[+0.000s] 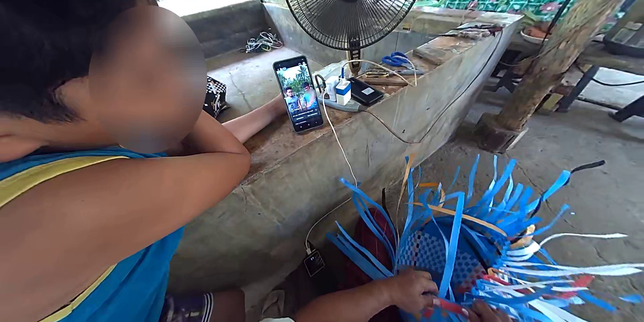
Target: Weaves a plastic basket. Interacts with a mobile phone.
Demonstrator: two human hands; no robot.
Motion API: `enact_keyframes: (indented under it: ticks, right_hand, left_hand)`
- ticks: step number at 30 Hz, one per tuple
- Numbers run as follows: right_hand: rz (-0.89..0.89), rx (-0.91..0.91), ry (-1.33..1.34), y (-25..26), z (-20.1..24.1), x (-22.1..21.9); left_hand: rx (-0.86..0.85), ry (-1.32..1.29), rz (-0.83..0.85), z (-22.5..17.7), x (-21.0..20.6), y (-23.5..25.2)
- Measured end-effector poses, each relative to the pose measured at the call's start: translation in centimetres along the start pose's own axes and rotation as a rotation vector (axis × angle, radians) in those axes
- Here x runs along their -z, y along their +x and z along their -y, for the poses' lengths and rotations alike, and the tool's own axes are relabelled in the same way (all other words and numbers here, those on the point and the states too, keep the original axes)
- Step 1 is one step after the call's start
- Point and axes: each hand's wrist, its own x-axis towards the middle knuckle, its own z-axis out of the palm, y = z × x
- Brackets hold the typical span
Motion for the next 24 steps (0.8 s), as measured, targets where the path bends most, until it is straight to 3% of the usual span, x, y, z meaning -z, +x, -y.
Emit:
enact_keyframes:
  ticks: [3,7,11,14,17,20,24]
  right_hand:
    - [-0.073,0.065,-0.064,0.4,1.0,0.8]
    - [-0.126,0.206,0.264,1.0,2.8,0.5]
    - [-0.288,0.35,0.439,-0.4,2.4,-1.5]
    - [-0.363,0.558,0.326,-1.3,0.8,-4.1]
    - [-0.385,0.664,0.205,-1.6,-0.5,-5.3]
    - [-0.386,0.619,0.134,-1.9,-0.2,-5.2]
    - [-0.376,0.445,0.319,-0.5,0.4,-3.7]
  left_hand:
    - [0.096,0.045,-0.096,-1.0,-0.5,-0.1]
    - [-0.01,0.171,-0.24,-1.6,-1.4,-0.3]
    - [-0.018,0.02,-0.071,-0.2,0.1,-0.3]
    - [0.065,-0.16,0.016,0.9,0.2,-0.1]
    - [0.202,-0.237,-0.008,0.2,0.0,0.2]
    - [0.207,-0.189,-0.066,-0.5,-0.4,0.4]
    - [0.189,-0.189,-0.031,-0.7,-0.2,0.7]
